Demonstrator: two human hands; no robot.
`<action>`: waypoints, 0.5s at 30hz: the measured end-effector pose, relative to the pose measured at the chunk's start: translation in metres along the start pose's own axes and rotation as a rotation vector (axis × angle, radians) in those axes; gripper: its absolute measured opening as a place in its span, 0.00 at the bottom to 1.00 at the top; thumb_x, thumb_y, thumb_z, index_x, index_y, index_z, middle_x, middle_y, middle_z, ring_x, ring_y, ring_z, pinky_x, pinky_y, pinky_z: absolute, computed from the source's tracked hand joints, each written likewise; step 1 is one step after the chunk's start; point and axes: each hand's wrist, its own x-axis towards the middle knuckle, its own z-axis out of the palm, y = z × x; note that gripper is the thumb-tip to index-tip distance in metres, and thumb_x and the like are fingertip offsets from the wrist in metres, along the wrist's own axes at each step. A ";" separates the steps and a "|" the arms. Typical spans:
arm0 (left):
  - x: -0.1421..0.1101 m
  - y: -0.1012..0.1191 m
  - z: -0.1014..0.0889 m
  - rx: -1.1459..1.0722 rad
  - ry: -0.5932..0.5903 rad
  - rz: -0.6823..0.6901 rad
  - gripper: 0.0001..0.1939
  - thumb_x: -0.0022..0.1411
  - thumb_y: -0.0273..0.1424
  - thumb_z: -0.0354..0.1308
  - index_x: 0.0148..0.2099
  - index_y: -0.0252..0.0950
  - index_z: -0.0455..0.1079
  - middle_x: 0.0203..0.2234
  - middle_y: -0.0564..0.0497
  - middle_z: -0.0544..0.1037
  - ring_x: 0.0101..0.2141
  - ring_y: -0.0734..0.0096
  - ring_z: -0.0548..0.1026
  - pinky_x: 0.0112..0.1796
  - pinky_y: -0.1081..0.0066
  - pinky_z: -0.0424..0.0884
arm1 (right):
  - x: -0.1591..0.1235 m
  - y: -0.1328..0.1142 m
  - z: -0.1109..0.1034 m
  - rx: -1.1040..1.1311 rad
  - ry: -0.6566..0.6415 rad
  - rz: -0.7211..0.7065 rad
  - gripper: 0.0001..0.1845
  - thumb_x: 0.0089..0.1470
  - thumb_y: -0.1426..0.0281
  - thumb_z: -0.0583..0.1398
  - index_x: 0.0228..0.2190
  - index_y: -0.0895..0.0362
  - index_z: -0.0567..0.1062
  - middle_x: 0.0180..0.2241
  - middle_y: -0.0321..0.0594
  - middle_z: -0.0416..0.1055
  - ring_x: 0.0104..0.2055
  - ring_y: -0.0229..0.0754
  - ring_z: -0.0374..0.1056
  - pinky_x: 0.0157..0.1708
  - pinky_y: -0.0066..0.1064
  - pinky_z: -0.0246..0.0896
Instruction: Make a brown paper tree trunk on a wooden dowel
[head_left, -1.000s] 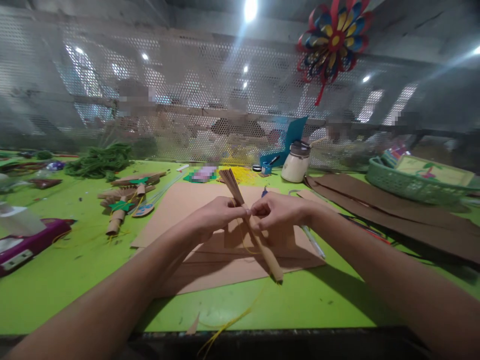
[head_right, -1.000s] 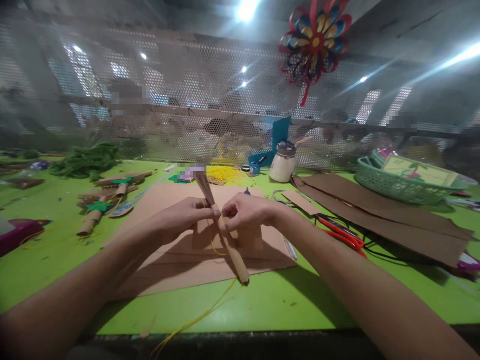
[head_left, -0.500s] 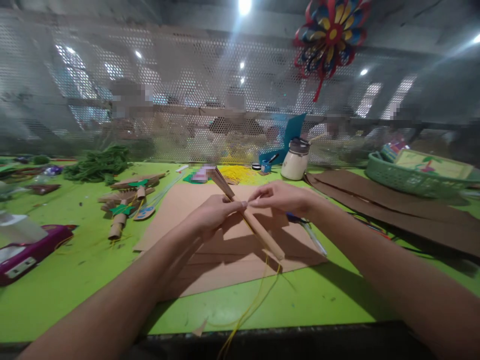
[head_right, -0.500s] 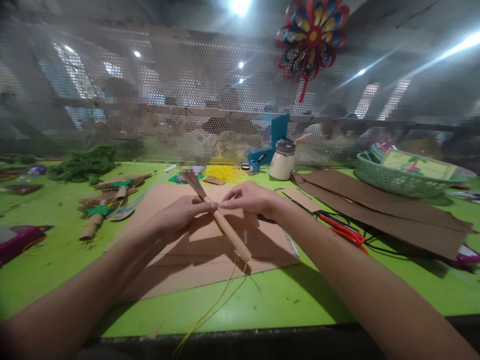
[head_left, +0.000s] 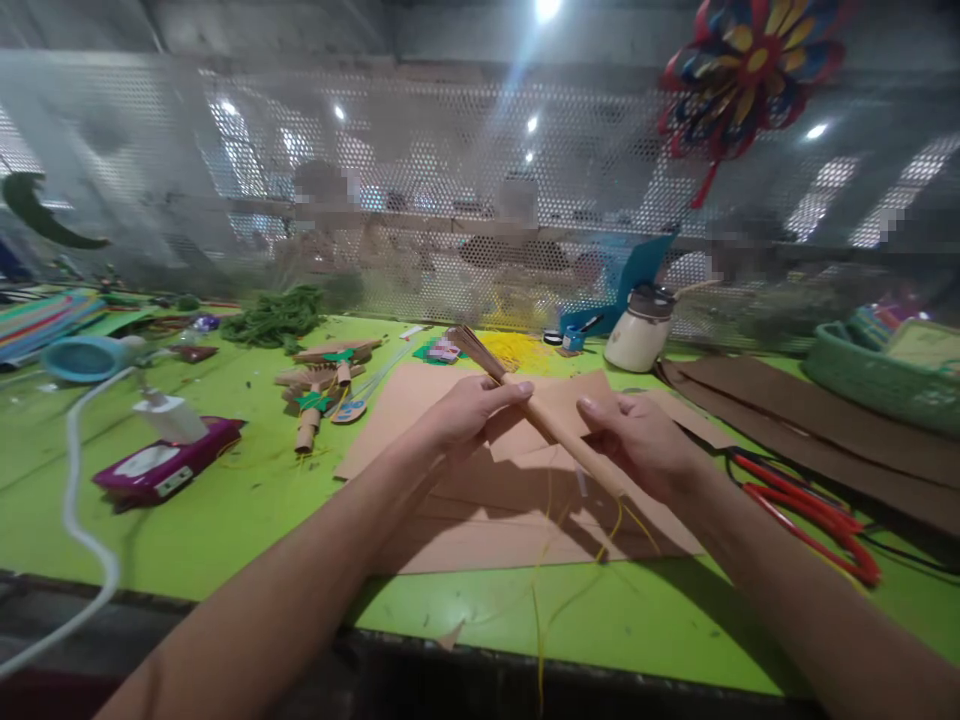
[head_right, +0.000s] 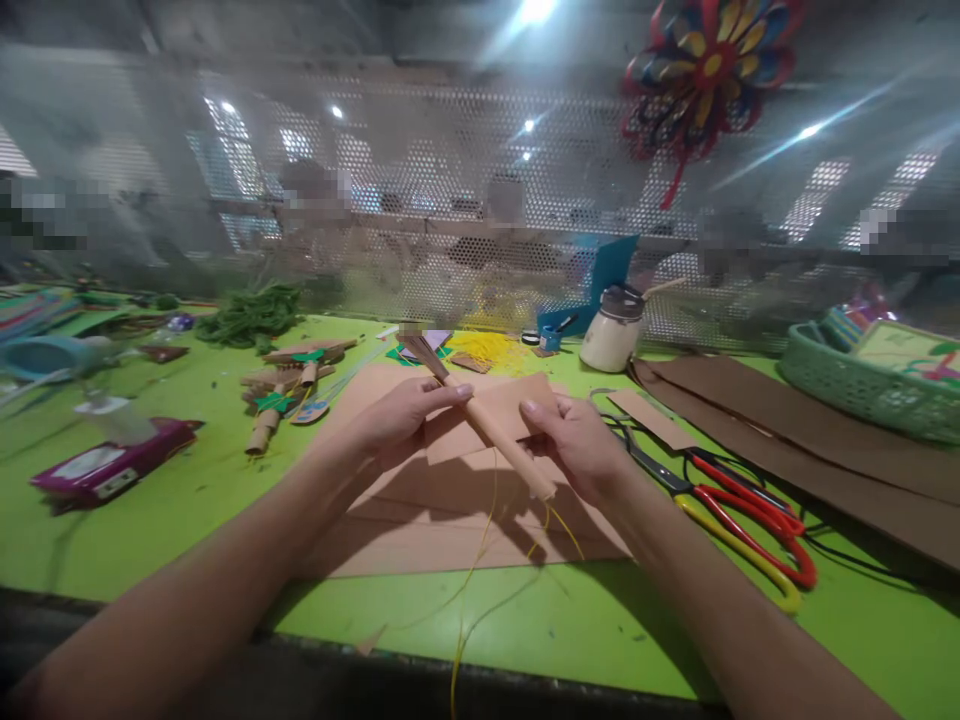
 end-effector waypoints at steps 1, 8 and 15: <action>-0.001 0.000 0.001 0.001 -0.016 -0.018 0.04 0.52 0.24 0.67 0.29 0.32 0.74 0.28 0.47 0.80 0.35 0.67 0.79 0.45 0.69 0.75 | 0.000 0.001 0.000 -0.008 0.001 -0.014 0.20 0.42 0.57 0.70 0.29 0.60 0.75 0.20 0.37 0.70 0.21 0.38 0.65 0.20 0.29 0.60; -0.005 -0.007 0.003 0.047 -0.122 -0.131 0.06 0.53 0.29 0.67 0.32 0.30 0.76 0.30 0.42 0.82 0.33 0.64 0.79 0.40 0.67 0.74 | 0.004 0.008 -0.002 -0.065 -0.051 -0.013 0.21 0.45 0.55 0.68 0.27 0.61 0.72 0.17 0.31 0.63 0.15 0.29 0.53 0.14 0.24 0.46; -0.006 0.002 0.004 0.080 0.006 -0.111 0.06 0.53 0.29 0.65 0.32 0.30 0.75 0.27 0.43 0.81 0.25 0.66 0.77 0.30 0.70 0.73 | -0.002 0.003 0.007 0.179 -0.133 -0.036 0.26 0.54 0.49 0.60 0.42 0.57 0.75 0.35 0.43 0.76 0.35 0.43 0.72 0.37 0.34 0.68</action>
